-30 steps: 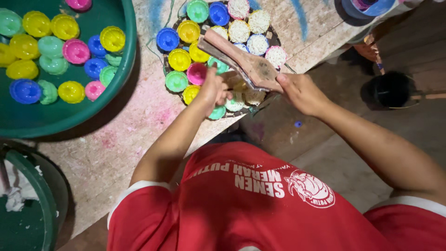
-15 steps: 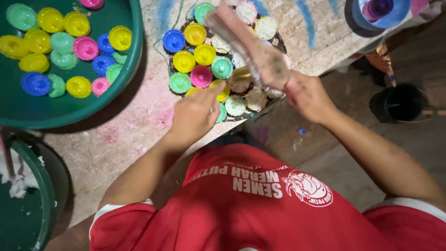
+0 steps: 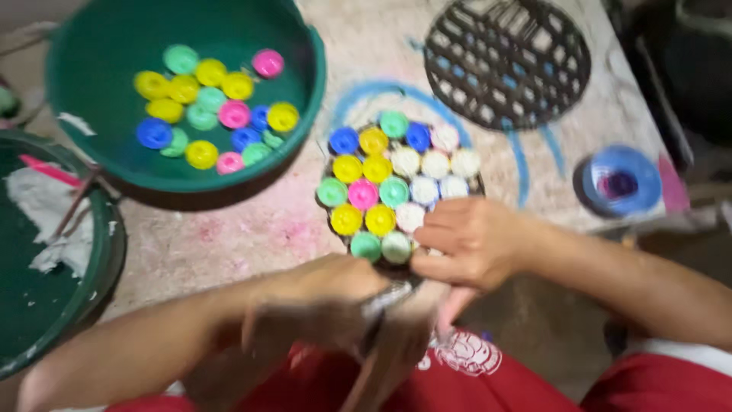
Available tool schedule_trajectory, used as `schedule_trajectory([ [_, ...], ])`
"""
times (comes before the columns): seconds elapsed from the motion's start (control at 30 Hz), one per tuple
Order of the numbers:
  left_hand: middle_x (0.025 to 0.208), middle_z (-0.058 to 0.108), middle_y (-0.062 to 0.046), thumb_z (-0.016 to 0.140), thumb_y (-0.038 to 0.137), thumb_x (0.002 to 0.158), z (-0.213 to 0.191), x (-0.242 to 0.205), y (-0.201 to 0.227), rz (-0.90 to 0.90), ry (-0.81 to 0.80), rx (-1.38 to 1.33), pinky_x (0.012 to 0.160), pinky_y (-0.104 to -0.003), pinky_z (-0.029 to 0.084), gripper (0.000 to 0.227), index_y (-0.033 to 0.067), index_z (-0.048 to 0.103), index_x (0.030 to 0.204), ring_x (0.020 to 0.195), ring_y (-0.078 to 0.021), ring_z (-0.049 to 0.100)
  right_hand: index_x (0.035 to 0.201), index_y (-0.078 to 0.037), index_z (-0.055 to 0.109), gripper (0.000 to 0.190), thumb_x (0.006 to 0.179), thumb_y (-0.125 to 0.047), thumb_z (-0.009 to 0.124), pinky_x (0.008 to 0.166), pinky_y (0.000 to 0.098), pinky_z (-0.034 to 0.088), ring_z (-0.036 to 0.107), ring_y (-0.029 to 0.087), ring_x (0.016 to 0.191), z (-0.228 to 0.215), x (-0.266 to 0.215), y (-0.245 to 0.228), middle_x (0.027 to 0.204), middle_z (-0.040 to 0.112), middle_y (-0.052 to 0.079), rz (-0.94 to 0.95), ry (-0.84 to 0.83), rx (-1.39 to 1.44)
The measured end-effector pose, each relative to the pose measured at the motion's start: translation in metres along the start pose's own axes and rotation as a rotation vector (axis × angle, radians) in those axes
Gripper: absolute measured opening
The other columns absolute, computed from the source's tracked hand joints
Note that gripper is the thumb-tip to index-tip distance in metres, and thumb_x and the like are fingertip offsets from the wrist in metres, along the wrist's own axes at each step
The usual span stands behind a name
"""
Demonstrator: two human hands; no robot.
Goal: The person scoops a white paste from a green basin using a pink scoop and a wooden tool, then fills small colorful plastic caps arranged in a basket. The person repeats this process, filling multiple caps with the paste.
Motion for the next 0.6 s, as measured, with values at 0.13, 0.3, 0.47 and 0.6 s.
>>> schedule_trajectory([
  [0.13, 0.094, 0.073, -0.012, 0.053, 0.031, 0.099, 0.031, -0.051, -0.003, -0.307, -0.044, 0.191, 0.074, -0.048, 0.056, 0.023, 0.0256, 0.067, 0.116, 0.087, -0.0340, 0.072, 0.084, -0.007, 0.064, 0.040, 0.097, -0.046, 0.061, 0.061, 0.0482, 0.047, 0.064, 0.037, 0.072, 0.024, 0.016, -0.023, 0.076, 0.063, 0.013, 0.209, -0.296, 0.886],
  [0.3, 0.097, 0.074, -0.012, 0.057, 0.029, 0.091, 0.048, -0.115, 0.006, -0.441, 0.077, -0.024, 0.075, -0.049, 0.056, 0.031, 0.0264, 0.068, 0.120, 0.088, -0.0330, 0.073, 0.095, -0.004, 0.054, 0.041, 0.113, -0.041, 0.058, 0.069, 0.0450, 0.047, 0.062, 0.038, 0.080, 0.055, 0.050, -0.036, 0.082, 0.057, 0.013, 0.054, -0.291, 0.963],
  [0.47, 0.098, 0.076, -0.012, 0.054, 0.032, 0.098, 0.063, -0.200, -0.023, -0.606, 0.311, -0.157, 0.081, -0.043, 0.057, 0.036, 0.0295, 0.062, 0.133, 0.094, -0.0279, 0.074, 0.090, -0.003, 0.052, 0.047, 0.112, -0.043, 0.059, 0.069, 0.0455, 0.045, 0.061, 0.038, 0.078, 0.087, 0.090, -0.029, 0.081, 0.054, 0.014, 0.110, -0.370, 1.106],
  [0.6, 0.097, 0.073, -0.013, 0.057, 0.030, 0.098, 0.089, -0.275, -0.063, -0.531, 0.555, -0.439, 0.080, -0.042, 0.056, 0.031, 0.0220, 0.062, 0.128, 0.092, -0.0266, 0.072, 0.087, -0.008, 0.058, 0.040, 0.107, -0.043, 0.059, 0.066, 0.0443, 0.046, 0.063, 0.033, 0.074, 0.080, 0.151, -0.016, 0.079, 0.058, 0.009, 0.095, -0.210, 0.901],
])
Point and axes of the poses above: each hand's wrist, its own x-axis towards the middle knuckle, its own z-axis out of the palm, y = z × x, the point moved 2 cm from there along x, towards the middle knuckle
